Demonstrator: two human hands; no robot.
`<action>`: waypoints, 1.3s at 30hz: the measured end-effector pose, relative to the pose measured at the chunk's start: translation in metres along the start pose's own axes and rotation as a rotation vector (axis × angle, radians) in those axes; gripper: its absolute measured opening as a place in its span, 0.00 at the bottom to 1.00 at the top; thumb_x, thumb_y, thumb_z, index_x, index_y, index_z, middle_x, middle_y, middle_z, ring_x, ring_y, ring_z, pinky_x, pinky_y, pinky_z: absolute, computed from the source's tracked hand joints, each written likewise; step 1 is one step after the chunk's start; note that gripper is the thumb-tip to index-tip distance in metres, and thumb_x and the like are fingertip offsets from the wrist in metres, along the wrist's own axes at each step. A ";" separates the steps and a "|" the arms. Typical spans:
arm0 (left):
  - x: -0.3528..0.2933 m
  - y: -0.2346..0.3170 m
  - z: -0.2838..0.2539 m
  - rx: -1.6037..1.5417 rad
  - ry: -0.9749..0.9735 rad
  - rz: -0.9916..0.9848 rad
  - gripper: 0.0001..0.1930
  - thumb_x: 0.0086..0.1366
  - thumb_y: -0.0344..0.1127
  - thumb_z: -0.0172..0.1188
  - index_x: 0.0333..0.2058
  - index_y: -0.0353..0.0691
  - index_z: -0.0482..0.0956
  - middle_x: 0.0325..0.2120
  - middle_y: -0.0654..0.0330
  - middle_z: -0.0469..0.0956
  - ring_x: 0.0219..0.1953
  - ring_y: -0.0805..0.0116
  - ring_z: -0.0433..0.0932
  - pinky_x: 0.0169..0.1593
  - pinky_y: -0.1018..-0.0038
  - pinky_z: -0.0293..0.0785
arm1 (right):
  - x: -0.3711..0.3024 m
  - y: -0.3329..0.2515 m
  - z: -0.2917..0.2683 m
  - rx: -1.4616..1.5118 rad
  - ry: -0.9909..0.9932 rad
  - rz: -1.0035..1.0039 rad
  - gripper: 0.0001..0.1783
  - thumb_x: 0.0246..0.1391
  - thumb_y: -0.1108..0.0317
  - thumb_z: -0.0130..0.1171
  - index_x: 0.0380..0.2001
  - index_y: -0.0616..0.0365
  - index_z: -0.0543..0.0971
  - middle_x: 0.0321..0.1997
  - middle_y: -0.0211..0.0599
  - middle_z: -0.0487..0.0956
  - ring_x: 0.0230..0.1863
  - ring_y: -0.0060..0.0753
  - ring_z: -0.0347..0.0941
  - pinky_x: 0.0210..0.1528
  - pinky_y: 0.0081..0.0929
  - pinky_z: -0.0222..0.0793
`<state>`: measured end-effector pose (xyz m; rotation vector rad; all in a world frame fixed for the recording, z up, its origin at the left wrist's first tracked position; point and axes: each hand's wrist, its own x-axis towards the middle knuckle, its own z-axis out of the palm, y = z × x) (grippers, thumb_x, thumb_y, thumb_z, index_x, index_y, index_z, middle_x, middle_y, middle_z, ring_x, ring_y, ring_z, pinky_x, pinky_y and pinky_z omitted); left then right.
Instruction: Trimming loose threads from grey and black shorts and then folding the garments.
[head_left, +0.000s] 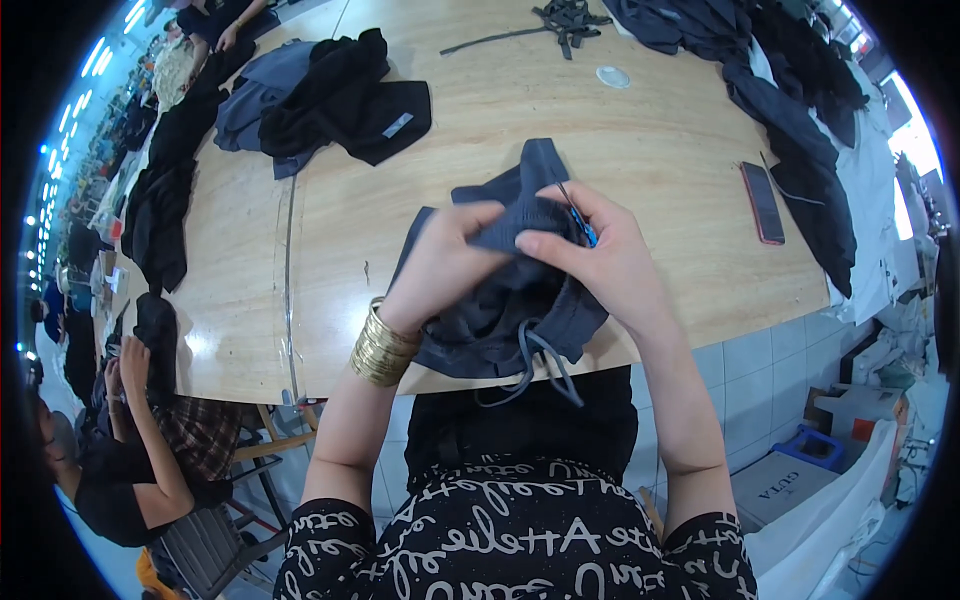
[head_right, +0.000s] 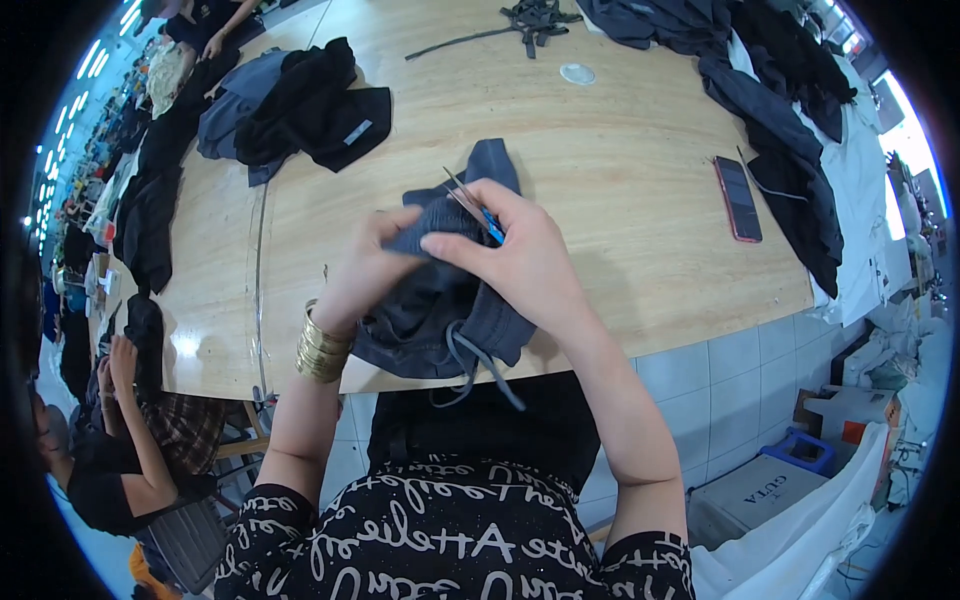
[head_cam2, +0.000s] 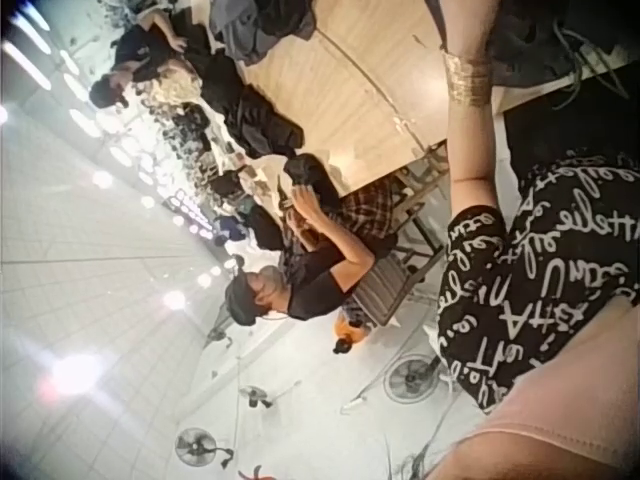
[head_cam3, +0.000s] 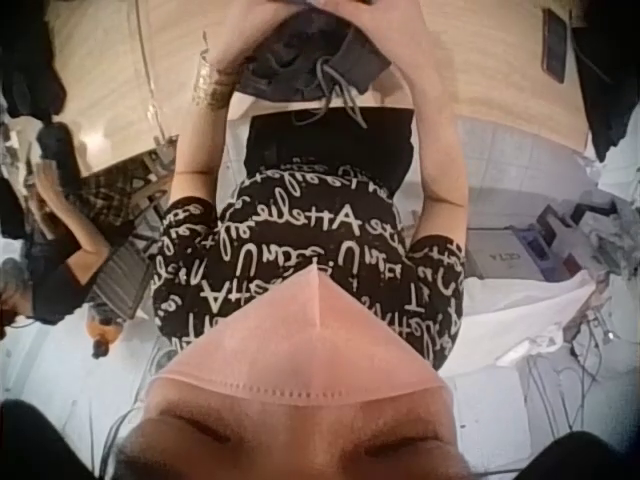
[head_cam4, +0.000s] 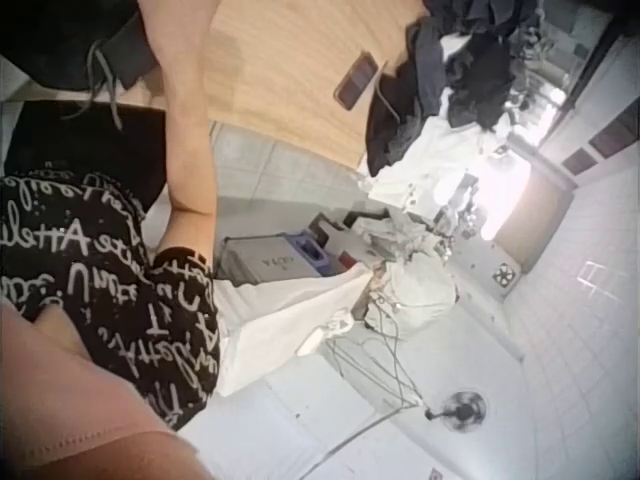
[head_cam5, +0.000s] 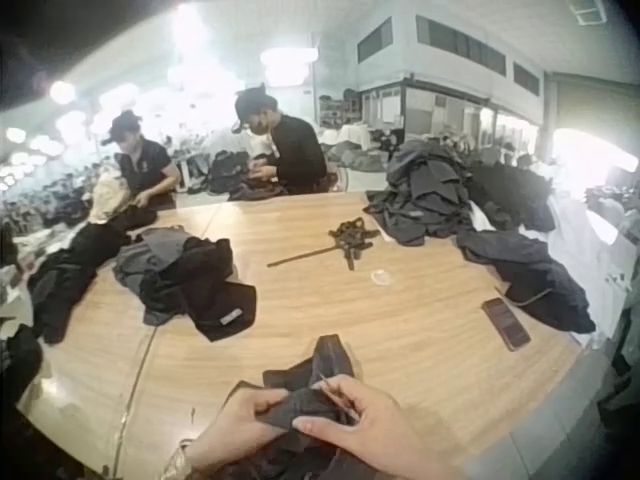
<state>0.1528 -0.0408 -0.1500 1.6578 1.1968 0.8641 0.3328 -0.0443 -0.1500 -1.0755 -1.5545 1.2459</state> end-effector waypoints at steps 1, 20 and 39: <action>0.004 0.004 -0.002 -0.178 0.042 -0.046 0.09 0.53 0.30 0.58 0.33 0.33 0.78 0.28 0.59 0.79 0.31 0.71 0.76 0.39 0.77 0.71 | 0.001 0.009 -0.001 -0.012 0.041 -0.085 0.20 0.42 0.68 0.65 0.41 0.58 0.73 0.36 0.34 0.77 0.37 0.23 0.72 0.40 0.23 0.67; -0.036 -0.080 -0.020 -1.364 0.087 -0.361 0.16 0.62 0.34 0.46 0.45 0.31 0.72 0.43 0.50 0.76 0.45 0.61 0.76 0.50 0.67 0.72 | -0.026 0.022 -0.069 0.975 -0.004 0.265 0.08 0.49 0.75 0.54 0.35 0.62 0.75 0.28 0.29 0.77 0.28 0.15 0.75 0.27 0.11 0.69; -0.057 -0.086 -0.005 -0.067 0.081 -0.109 0.28 0.49 0.32 0.66 0.50 0.39 0.67 0.36 0.61 0.75 0.40 0.71 0.71 0.47 0.74 0.66 | -0.033 0.064 -0.034 -0.480 0.397 -0.106 0.14 0.41 0.72 0.65 0.35 0.61 0.77 0.28 0.34 0.73 0.30 0.27 0.70 0.35 0.22 0.66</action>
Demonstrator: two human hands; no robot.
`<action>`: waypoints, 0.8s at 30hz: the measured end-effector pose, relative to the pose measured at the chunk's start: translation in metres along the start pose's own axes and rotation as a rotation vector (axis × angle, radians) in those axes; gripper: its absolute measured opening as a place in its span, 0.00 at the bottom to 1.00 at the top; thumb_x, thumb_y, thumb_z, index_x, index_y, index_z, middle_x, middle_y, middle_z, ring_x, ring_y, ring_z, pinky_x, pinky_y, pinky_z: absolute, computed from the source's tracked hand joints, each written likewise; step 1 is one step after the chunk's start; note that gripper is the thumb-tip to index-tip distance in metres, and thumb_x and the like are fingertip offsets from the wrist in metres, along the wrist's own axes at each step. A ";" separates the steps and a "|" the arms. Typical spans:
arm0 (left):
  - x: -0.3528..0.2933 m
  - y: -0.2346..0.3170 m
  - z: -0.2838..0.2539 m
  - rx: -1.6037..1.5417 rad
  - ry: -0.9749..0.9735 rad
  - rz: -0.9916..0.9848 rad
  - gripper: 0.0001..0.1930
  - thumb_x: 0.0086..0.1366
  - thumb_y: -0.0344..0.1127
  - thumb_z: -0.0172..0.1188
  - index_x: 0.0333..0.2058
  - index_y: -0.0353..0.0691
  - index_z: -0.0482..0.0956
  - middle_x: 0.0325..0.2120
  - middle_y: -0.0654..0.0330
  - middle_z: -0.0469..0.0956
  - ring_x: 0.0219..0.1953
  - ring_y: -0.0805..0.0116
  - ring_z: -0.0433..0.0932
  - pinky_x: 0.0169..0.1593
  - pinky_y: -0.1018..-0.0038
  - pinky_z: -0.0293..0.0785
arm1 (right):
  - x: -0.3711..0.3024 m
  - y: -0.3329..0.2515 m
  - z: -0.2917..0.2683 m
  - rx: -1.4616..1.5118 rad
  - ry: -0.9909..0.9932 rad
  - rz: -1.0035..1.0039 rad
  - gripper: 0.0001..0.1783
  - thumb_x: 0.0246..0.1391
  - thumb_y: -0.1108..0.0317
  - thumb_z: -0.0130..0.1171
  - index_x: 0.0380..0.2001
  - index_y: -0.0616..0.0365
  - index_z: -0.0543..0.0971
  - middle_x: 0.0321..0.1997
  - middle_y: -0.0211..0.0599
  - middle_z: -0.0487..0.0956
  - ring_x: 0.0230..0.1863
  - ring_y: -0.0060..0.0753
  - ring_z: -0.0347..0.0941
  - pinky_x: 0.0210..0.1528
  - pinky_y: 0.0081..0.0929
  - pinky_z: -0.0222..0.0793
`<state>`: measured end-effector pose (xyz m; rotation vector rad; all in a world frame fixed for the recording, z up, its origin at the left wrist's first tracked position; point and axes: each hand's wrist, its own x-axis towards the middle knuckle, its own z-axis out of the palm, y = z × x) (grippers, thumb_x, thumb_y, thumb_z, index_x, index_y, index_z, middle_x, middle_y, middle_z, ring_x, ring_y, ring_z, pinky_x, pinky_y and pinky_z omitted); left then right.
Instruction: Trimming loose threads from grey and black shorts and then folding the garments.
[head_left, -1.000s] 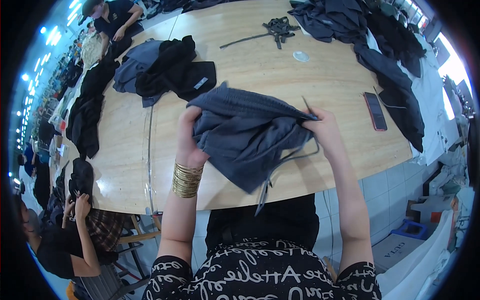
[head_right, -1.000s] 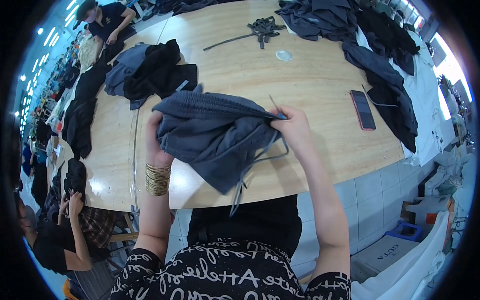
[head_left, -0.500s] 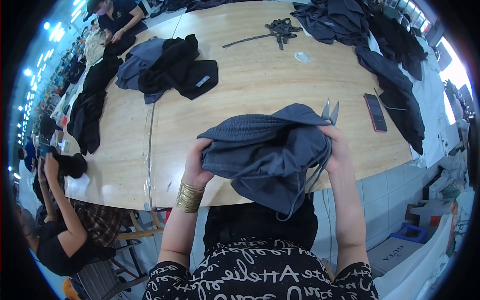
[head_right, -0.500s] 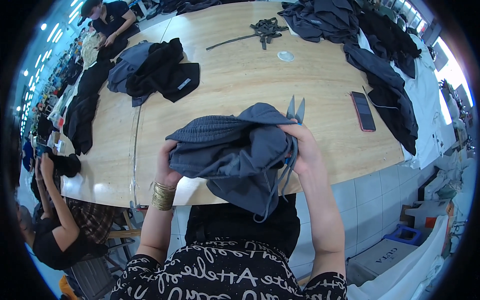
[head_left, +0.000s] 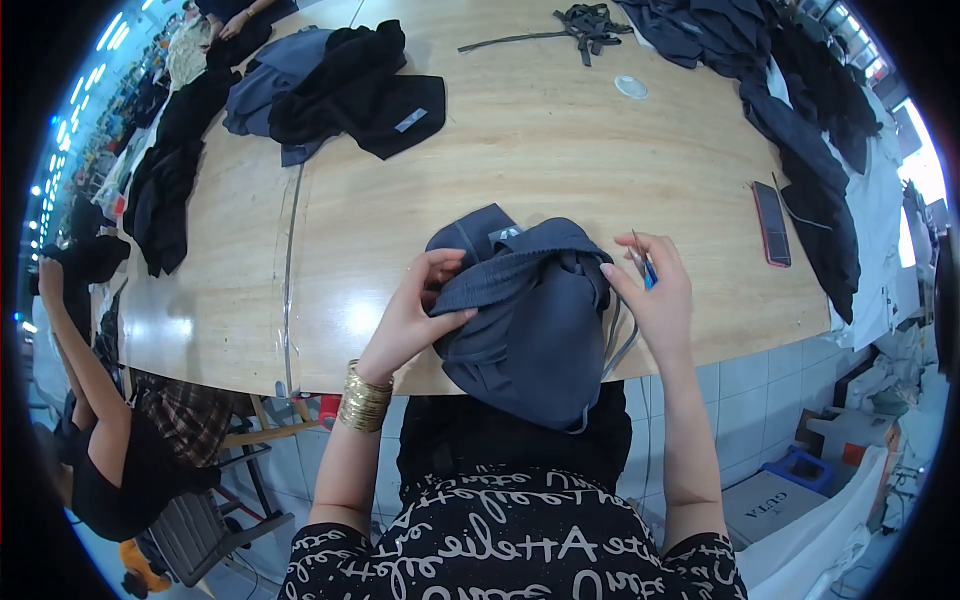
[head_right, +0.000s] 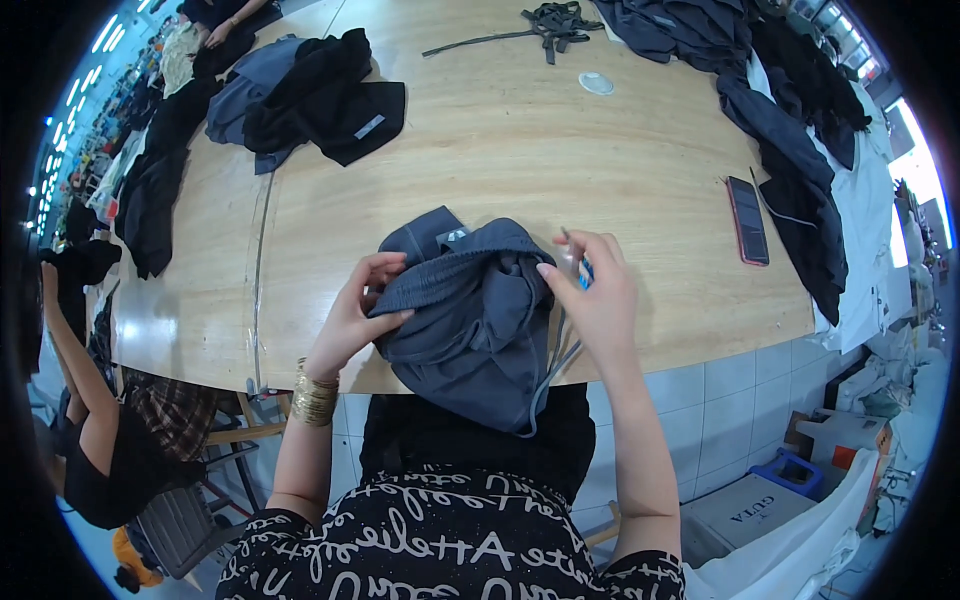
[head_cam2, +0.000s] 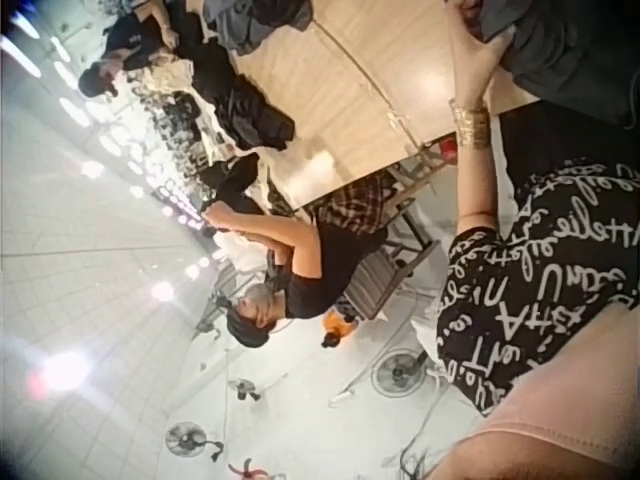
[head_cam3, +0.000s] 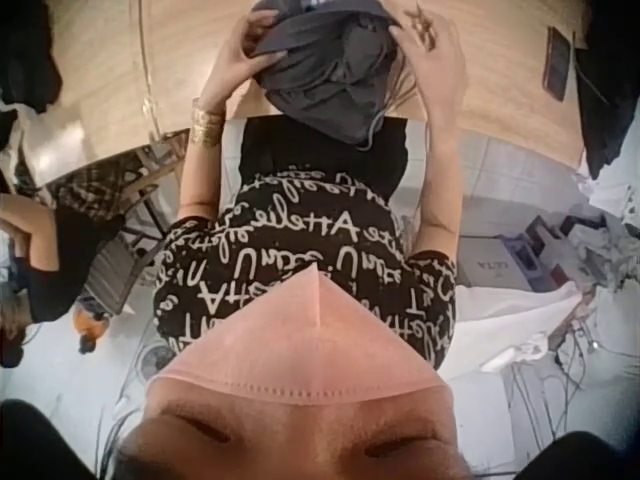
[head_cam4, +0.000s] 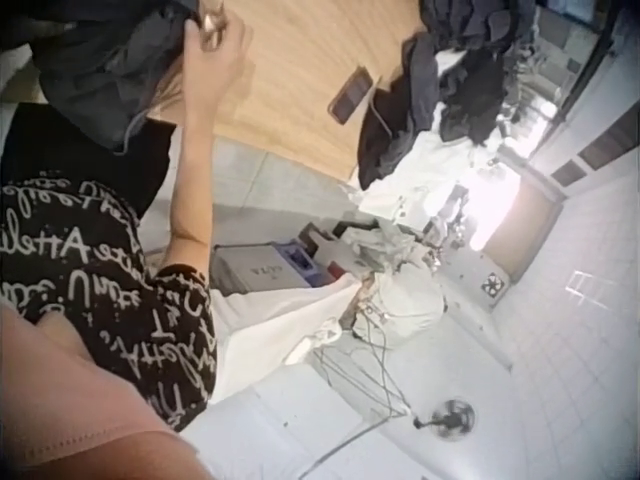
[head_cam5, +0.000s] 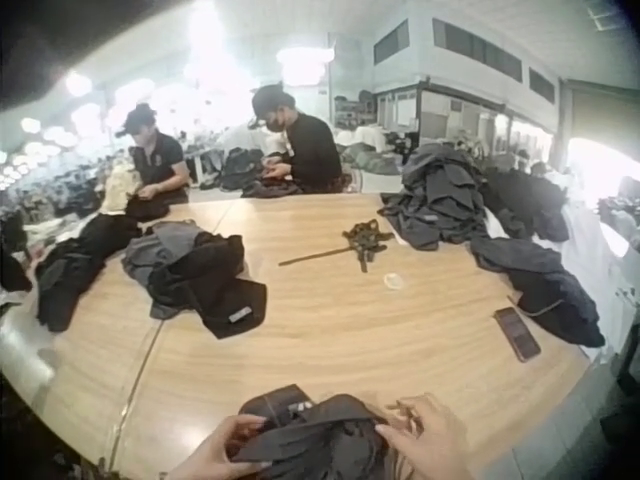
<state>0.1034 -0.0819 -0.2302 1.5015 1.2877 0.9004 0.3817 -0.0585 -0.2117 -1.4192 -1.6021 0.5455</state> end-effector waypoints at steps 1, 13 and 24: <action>0.000 0.007 -0.002 0.135 -0.023 0.096 0.33 0.49 0.34 0.68 0.53 0.40 0.64 0.37 0.59 0.75 0.42 0.68 0.71 0.49 0.71 0.66 | -0.004 -0.012 0.000 -0.002 -0.008 0.006 0.14 0.41 0.72 0.65 0.35 0.61 0.77 0.28 0.34 0.73 0.30 0.27 0.70 0.35 0.22 0.66; 0.036 0.019 0.009 0.110 -0.163 -0.072 0.11 0.56 0.36 0.62 0.35 0.36 0.76 0.30 0.57 0.73 0.37 0.62 0.70 0.43 0.72 0.66 | -0.006 -0.041 0.030 0.146 -0.180 -0.097 0.13 0.41 0.82 0.60 0.34 0.60 0.78 0.34 0.34 0.76 0.31 0.28 0.74 0.34 0.22 0.69; 0.023 0.013 0.004 0.083 -0.011 -0.016 0.10 0.61 0.34 0.58 0.39 0.37 0.74 0.34 0.64 0.74 0.38 0.77 0.71 0.42 0.79 0.67 | 0.020 -0.010 0.047 -0.250 -0.363 -0.123 0.11 0.42 0.65 0.65 0.28 0.55 0.76 0.34 0.27 0.76 0.31 0.36 0.75 0.30 0.30 0.68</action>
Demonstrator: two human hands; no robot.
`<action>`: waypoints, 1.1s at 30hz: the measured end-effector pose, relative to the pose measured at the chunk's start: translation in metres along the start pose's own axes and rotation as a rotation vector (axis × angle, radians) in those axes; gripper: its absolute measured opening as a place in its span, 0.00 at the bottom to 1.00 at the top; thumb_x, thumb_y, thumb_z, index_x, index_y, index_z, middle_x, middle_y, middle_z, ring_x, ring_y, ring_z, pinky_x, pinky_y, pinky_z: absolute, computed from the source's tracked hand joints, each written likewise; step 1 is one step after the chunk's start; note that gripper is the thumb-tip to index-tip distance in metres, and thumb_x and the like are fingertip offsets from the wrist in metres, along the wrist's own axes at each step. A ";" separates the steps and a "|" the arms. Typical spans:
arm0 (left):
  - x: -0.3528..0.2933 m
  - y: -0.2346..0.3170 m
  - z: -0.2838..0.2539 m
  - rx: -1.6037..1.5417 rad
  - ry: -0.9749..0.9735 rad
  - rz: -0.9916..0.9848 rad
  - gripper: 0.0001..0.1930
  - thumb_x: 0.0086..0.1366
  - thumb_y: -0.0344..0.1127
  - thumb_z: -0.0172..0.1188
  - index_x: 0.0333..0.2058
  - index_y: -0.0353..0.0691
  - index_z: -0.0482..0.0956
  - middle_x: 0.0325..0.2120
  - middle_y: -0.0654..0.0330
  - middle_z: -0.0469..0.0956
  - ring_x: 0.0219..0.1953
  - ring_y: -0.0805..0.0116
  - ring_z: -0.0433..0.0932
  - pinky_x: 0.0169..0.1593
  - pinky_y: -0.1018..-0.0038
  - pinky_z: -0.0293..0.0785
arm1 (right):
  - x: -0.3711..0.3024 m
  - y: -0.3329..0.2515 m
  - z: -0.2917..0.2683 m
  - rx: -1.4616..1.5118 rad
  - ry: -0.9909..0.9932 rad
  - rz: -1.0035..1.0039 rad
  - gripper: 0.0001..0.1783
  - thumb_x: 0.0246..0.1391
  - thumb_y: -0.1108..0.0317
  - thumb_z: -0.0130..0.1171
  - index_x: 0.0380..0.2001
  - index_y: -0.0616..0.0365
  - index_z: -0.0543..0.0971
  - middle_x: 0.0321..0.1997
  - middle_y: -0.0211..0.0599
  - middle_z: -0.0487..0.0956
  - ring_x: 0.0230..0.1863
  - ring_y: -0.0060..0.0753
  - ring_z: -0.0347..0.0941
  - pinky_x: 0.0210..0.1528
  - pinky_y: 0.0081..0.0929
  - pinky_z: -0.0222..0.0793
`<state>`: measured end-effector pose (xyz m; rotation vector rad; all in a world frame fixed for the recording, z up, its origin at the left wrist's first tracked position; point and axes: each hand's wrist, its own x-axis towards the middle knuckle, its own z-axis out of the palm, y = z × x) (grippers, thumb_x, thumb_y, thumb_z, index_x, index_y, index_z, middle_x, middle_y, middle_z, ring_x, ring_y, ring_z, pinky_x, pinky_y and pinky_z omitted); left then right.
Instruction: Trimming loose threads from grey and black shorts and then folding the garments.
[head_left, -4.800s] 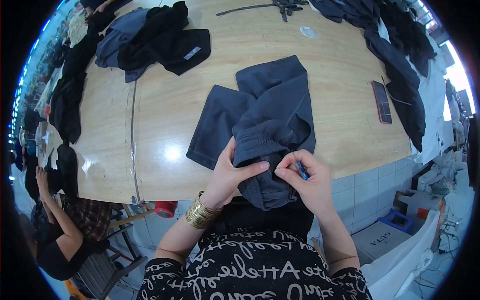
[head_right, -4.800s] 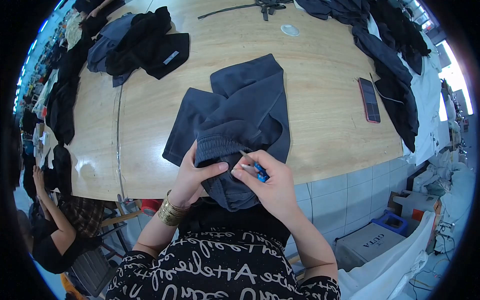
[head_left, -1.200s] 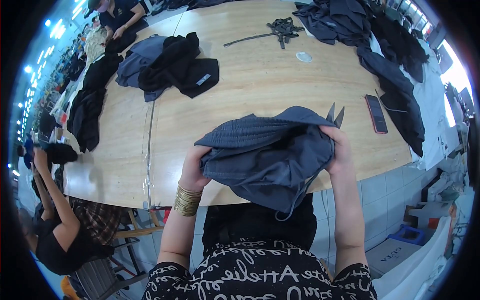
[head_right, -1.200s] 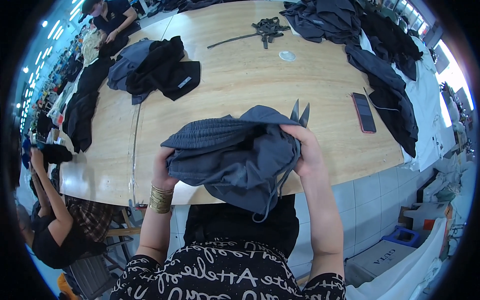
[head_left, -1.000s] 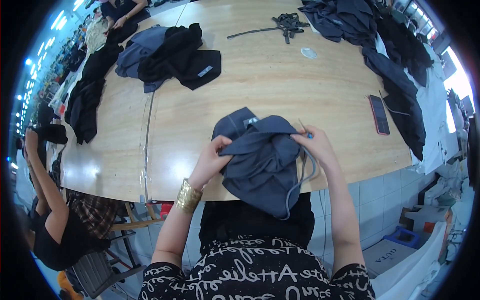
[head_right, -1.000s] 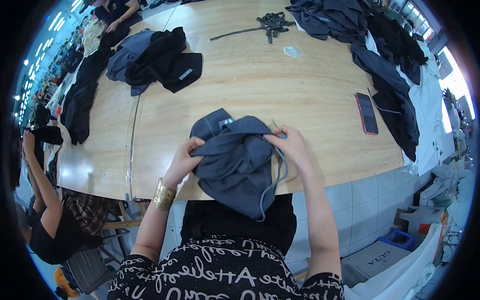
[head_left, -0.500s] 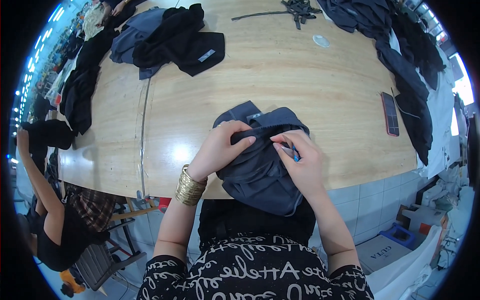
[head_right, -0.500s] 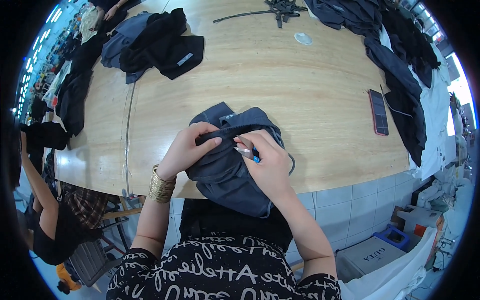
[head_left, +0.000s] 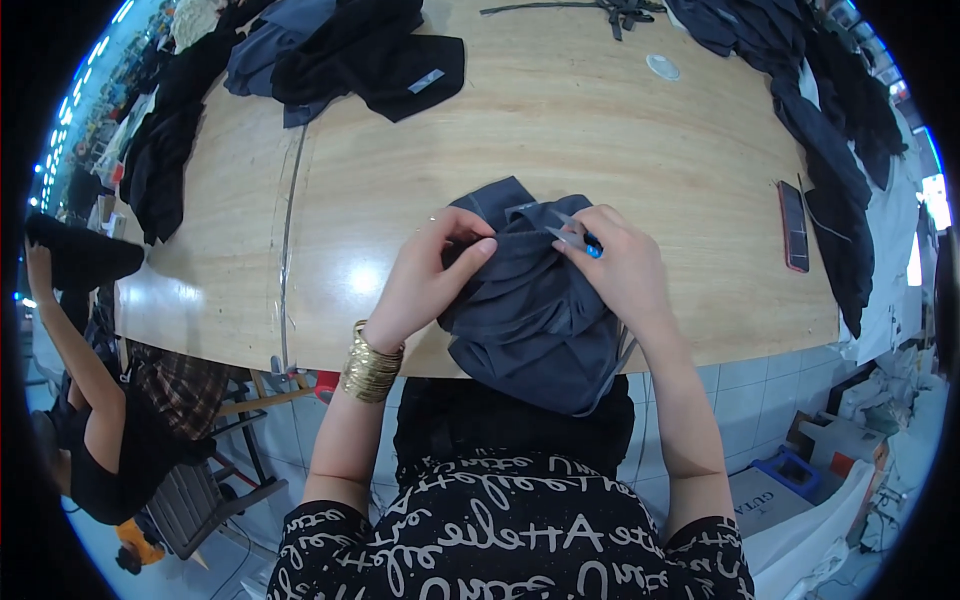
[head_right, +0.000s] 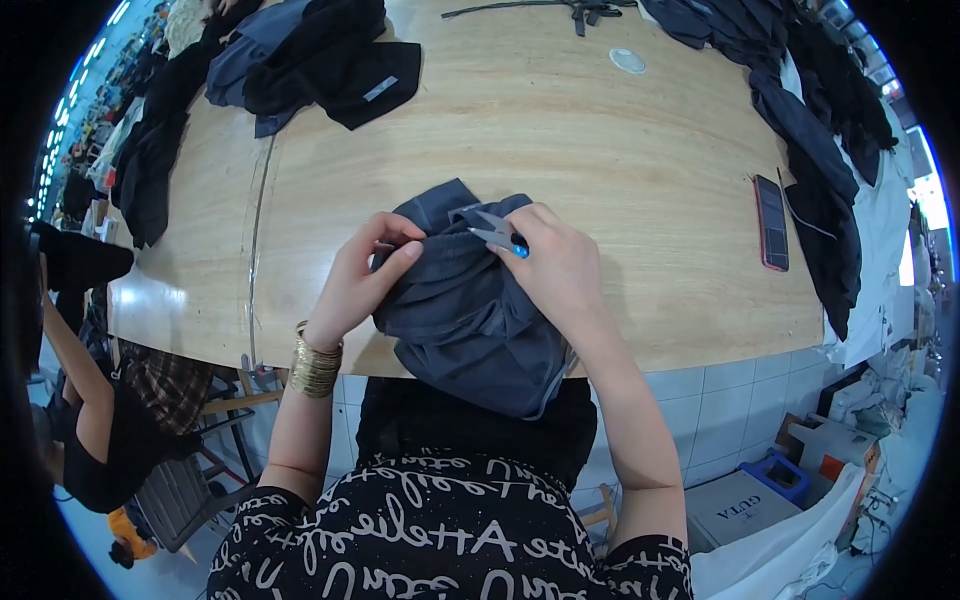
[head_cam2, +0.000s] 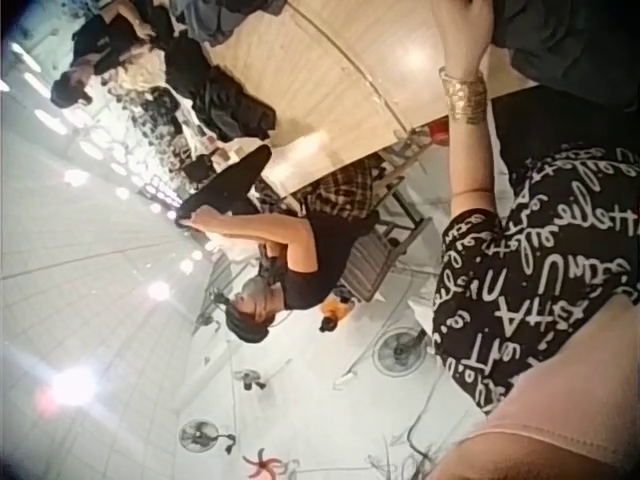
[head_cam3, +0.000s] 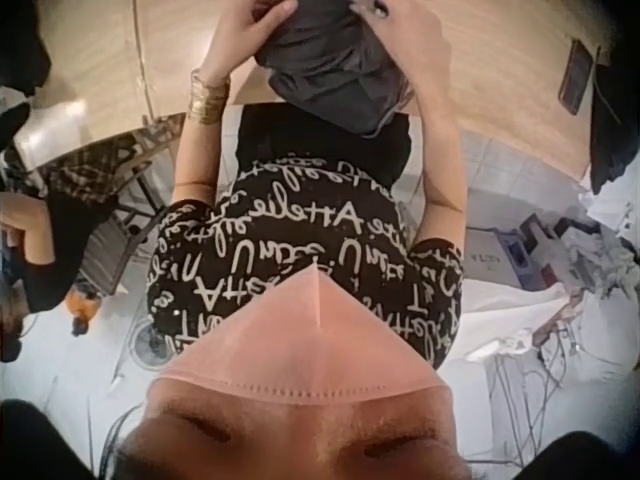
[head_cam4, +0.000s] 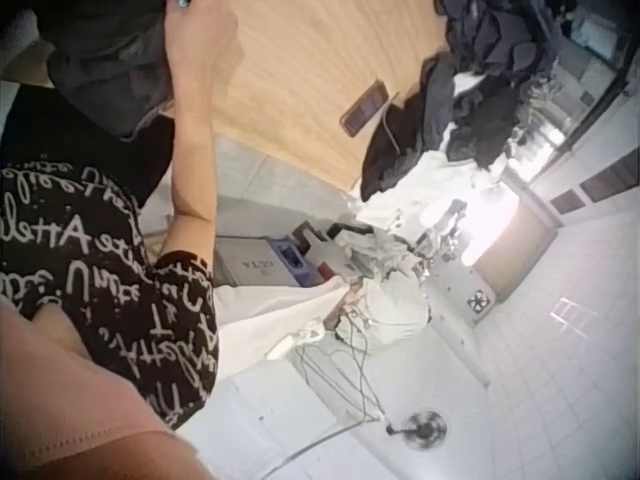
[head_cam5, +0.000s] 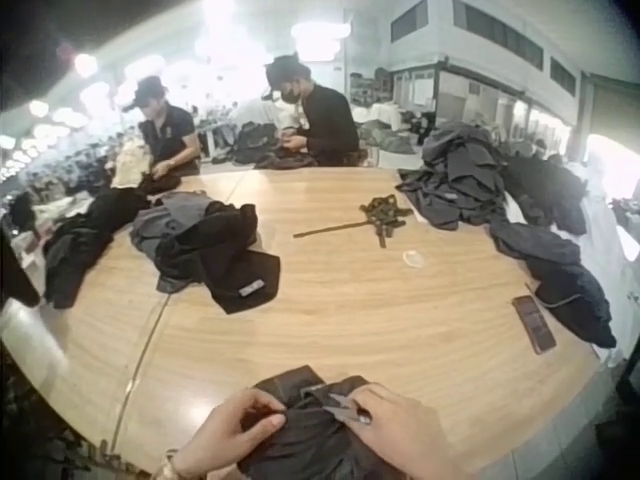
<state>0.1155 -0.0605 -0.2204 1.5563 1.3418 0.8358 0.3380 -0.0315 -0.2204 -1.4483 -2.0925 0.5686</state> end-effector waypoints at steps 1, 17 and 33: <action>-0.006 -0.001 -0.003 -0.033 0.054 0.018 0.11 0.61 0.35 0.57 0.40 0.38 0.74 0.35 0.62 0.75 0.39 0.75 0.73 0.43 0.77 0.68 | 0.000 -0.001 0.000 0.001 -0.008 0.001 0.11 0.42 0.65 0.65 0.28 0.55 0.76 0.34 0.27 0.76 0.31 0.36 0.75 0.30 0.30 0.68; -0.083 -0.023 0.000 -0.616 -0.092 -0.376 0.22 0.64 0.38 0.55 0.52 0.32 0.64 0.39 0.56 0.74 0.37 0.72 0.78 0.40 0.78 0.76 | -0.002 -0.002 0.013 -0.067 0.038 -0.094 0.11 0.42 0.69 0.64 0.33 0.52 0.77 0.36 0.26 0.75 0.30 0.36 0.75 0.31 0.31 0.70; 0.065 0.048 -0.006 0.425 0.583 0.610 0.25 0.44 0.22 0.62 0.44 0.40 0.70 0.42 0.55 0.71 0.39 0.56 0.70 0.43 0.70 0.68 | -0.010 -0.082 -0.150 -0.339 0.774 -0.407 0.11 0.37 0.81 0.64 0.28 0.60 0.77 0.23 0.29 0.75 0.21 0.19 0.68 0.21 0.13 0.59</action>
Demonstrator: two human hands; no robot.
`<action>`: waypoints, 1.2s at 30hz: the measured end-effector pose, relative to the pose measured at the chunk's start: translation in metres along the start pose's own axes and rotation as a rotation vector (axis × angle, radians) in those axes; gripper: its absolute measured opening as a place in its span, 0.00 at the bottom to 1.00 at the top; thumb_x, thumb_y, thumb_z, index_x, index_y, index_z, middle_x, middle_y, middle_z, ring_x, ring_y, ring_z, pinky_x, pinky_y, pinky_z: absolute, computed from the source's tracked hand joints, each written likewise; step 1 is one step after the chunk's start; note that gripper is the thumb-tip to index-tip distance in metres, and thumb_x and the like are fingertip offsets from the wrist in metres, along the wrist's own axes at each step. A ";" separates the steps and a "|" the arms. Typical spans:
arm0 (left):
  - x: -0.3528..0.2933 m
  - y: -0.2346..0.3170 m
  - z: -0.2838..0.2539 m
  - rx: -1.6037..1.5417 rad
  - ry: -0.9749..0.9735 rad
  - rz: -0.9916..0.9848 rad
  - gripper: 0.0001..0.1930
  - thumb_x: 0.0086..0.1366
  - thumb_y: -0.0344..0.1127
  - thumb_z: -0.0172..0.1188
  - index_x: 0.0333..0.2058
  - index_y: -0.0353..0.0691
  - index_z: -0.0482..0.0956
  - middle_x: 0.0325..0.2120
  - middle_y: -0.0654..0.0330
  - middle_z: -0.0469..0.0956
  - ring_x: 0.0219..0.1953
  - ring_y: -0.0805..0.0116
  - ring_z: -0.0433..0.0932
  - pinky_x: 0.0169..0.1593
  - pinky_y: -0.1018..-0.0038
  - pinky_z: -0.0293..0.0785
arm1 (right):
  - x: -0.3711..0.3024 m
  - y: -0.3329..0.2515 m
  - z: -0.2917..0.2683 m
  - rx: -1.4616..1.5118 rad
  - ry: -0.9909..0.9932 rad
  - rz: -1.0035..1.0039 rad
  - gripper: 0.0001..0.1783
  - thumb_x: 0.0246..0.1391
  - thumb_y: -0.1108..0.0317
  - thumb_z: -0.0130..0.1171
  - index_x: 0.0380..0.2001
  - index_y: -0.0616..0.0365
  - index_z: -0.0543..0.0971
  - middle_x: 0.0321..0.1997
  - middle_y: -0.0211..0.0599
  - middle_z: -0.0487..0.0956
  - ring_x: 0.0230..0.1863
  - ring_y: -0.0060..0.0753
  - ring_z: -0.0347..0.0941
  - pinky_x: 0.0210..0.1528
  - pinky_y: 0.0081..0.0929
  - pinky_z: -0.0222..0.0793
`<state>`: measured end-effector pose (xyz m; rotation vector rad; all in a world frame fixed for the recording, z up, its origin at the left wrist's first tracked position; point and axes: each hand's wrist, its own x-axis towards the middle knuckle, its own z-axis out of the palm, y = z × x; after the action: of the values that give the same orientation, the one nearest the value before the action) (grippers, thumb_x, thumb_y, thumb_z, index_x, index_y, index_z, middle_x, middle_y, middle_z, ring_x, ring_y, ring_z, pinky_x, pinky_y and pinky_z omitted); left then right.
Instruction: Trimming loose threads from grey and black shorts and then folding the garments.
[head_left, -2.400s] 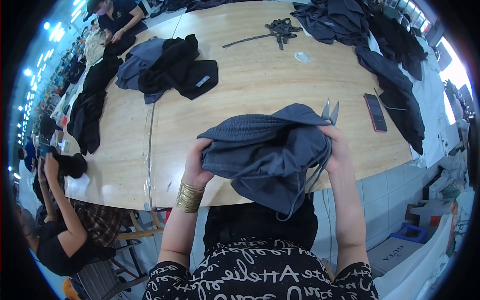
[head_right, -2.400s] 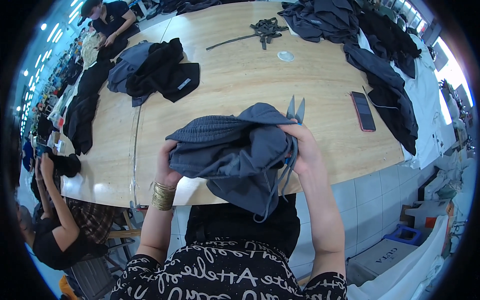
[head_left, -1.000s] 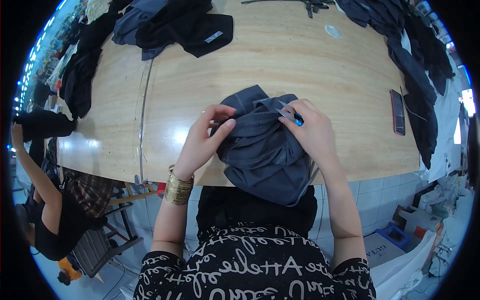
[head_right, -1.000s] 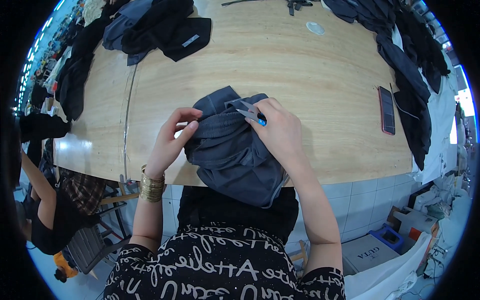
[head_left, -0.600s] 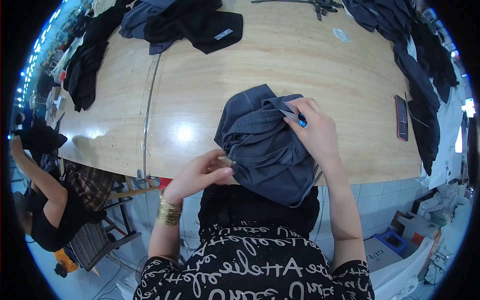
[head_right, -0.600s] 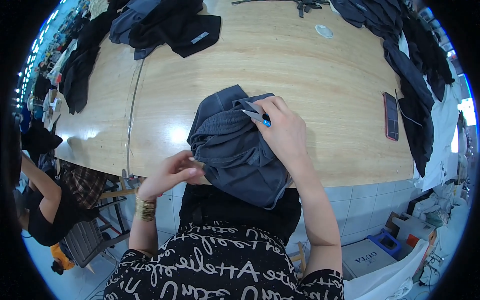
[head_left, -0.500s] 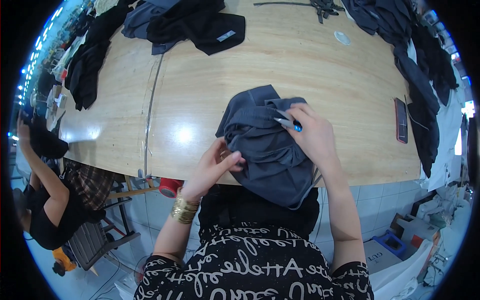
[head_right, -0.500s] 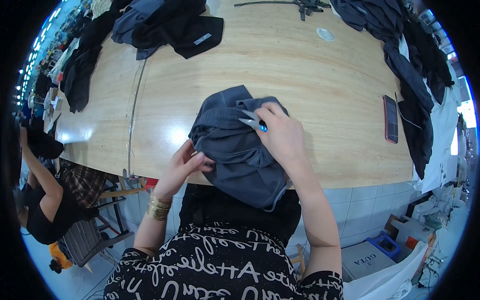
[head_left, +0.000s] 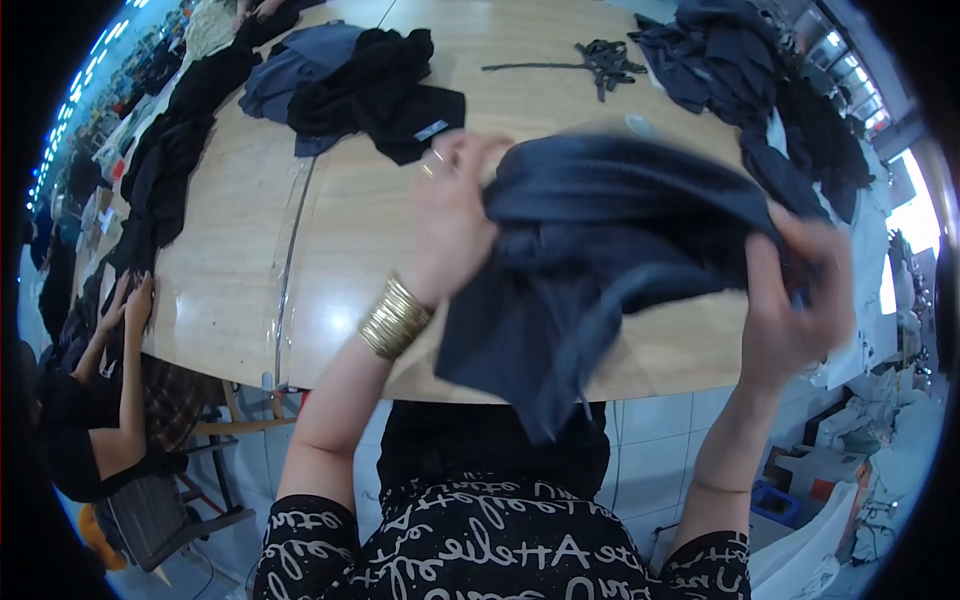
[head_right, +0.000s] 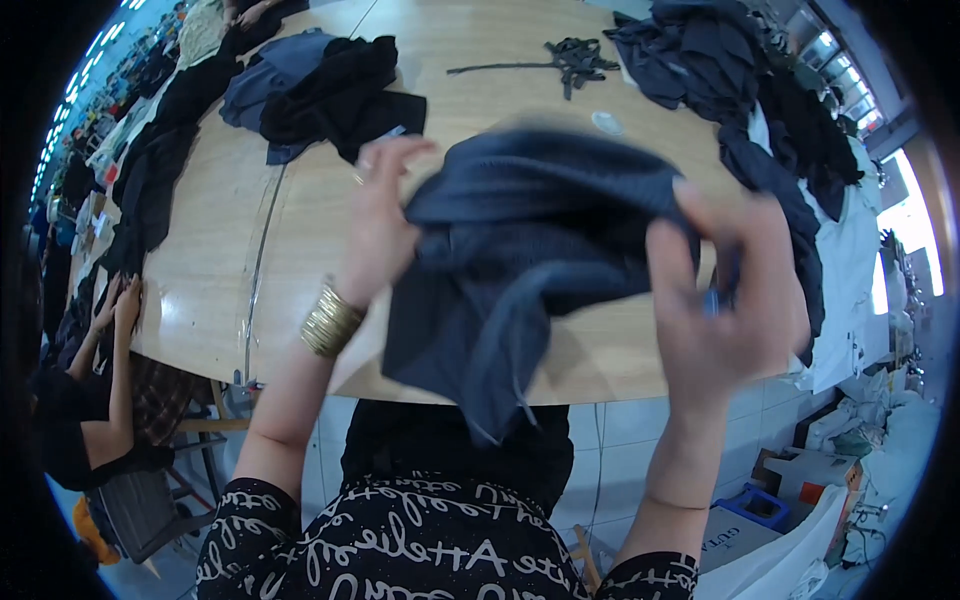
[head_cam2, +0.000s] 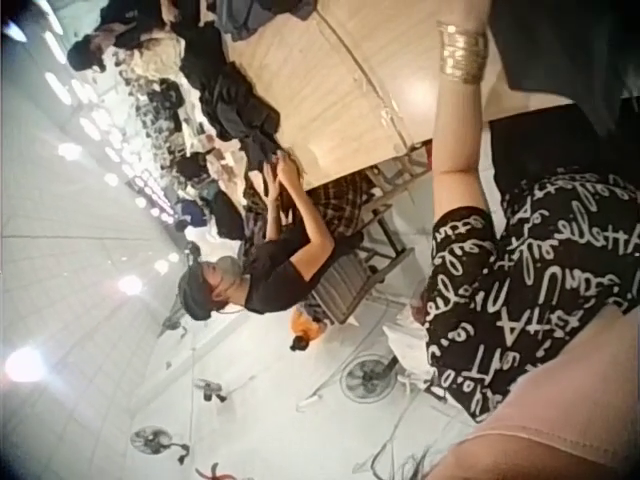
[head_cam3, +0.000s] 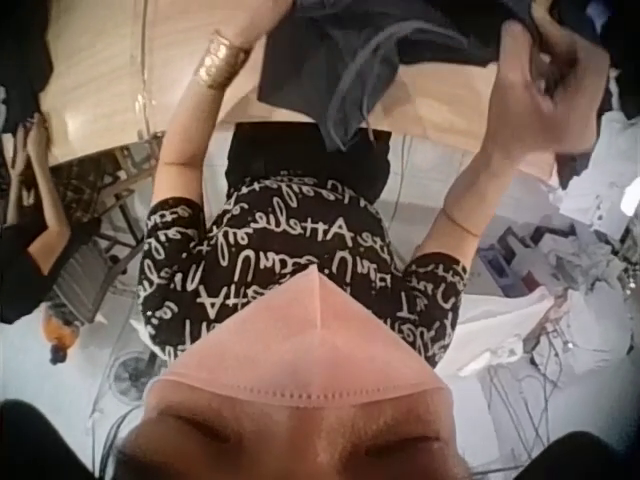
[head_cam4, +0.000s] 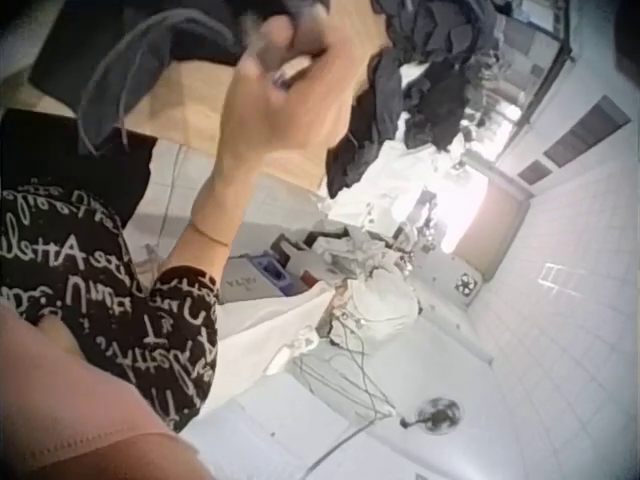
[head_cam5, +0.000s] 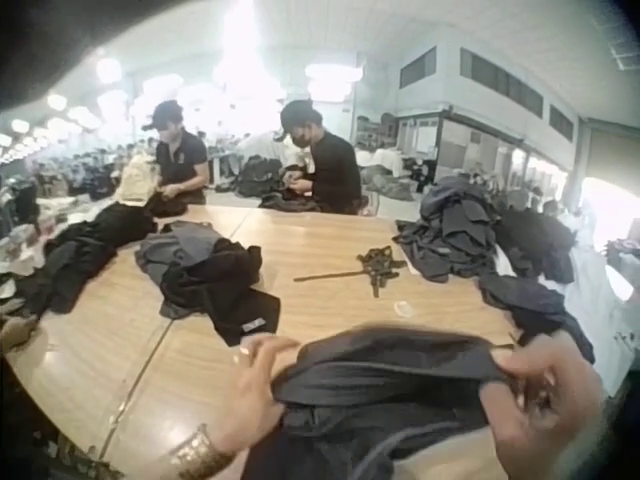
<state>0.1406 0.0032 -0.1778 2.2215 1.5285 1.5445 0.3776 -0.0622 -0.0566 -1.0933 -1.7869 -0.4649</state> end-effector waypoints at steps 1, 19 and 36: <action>0.015 -0.008 -0.008 0.069 -0.026 0.085 0.26 0.43 0.23 0.63 0.45 0.41 0.70 0.41 0.55 0.71 0.39 0.57 0.70 0.43 0.70 0.68 | 0.005 0.016 0.010 -0.004 -0.061 0.024 0.11 0.40 0.79 0.62 0.31 0.57 0.76 0.25 0.29 0.76 0.22 0.22 0.70 0.23 0.16 0.62; 0.159 0.012 -0.070 0.431 0.116 0.200 0.11 0.47 0.32 0.61 0.29 0.37 0.70 0.22 0.55 0.75 0.29 0.55 0.75 0.34 0.67 0.68 | 0.097 0.052 0.010 -0.280 -0.429 0.081 0.11 0.41 0.64 0.54 0.28 0.56 0.78 0.33 0.40 0.75 0.38 0.47 0.72 0.40 0.38 0.67; 0.101 0.059 -0.046 -0.322 -0.532 0.080 0.23 0.48 0.43 0.70 0.37 0.39 0.69 0.29 0.62 0.72 0.35 0.73 0.71 0.42 0.76 0.68 | 0.110 0.034 0.035 0.248 -0.124 0.162 0.10 0.36 0.68 0.58 0.26 0.60 0.74 0.24 0.50 0.75 0.29 0.53 0.74 0.31 0.38 0.68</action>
<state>0.1499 0.0245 -0.0540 2.2647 0.9768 0.9977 0.3717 0.0320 0.0180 -1.0990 -1.7901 -0.0756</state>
